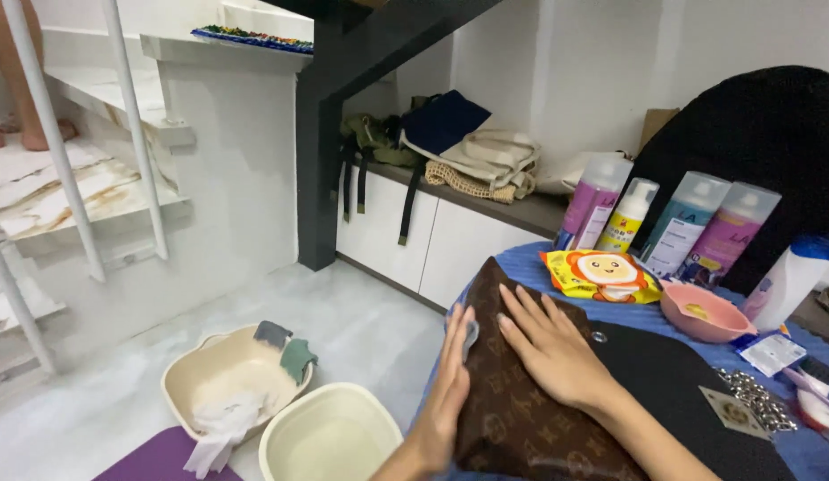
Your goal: Cleaning and conditioning a leather handbag using a cloth and specialized cleaning solutions.
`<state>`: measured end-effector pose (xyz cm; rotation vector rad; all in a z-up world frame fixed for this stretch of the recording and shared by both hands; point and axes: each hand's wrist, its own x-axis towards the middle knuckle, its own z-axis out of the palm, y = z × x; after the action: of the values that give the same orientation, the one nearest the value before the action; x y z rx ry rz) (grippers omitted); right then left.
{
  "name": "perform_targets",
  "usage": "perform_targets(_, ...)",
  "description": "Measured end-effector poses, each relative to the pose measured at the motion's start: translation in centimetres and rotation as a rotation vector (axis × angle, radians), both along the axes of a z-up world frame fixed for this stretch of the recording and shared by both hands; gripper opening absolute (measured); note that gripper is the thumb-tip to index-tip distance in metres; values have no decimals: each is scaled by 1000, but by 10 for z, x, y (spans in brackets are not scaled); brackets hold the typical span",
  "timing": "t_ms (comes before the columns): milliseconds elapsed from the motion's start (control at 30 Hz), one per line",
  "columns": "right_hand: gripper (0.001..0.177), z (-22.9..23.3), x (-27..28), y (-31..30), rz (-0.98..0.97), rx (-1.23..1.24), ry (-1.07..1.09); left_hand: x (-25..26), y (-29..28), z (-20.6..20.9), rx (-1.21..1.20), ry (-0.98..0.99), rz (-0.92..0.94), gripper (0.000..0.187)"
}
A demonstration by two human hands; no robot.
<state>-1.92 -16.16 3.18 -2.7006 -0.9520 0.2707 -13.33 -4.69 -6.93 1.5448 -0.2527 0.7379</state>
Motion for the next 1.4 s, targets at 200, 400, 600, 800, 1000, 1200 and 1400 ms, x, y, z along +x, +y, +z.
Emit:
perform_targets(200,70,7,-12,-9,-10,124,47,-27,-33,-42,49,-71,172,92)
perform_targets(400,62,-15,18,-15,105,336,-50,-36,-47,-40,293,-316,555,54)
perform_targets(600,79,11,0,-64,509,372,-16,-24,-6,-1,408,-492,626,67)
perform_targets(800,81,-7,6,-87,495,206,-138,-8,29,-9,301,-203,664,62)
perform_targets(1000,57,-18,4,-83,485,178,-286,-12,26,-20,385,-308,872,46)
perform_targets(1200,47,-30,3,-79,470,235,-441,-29,33,9,488,-539,1048,17)
perform_targets(1400,42,-34,3,-80,467,296,-485,-20,29,-6,835,-505,1018,12)
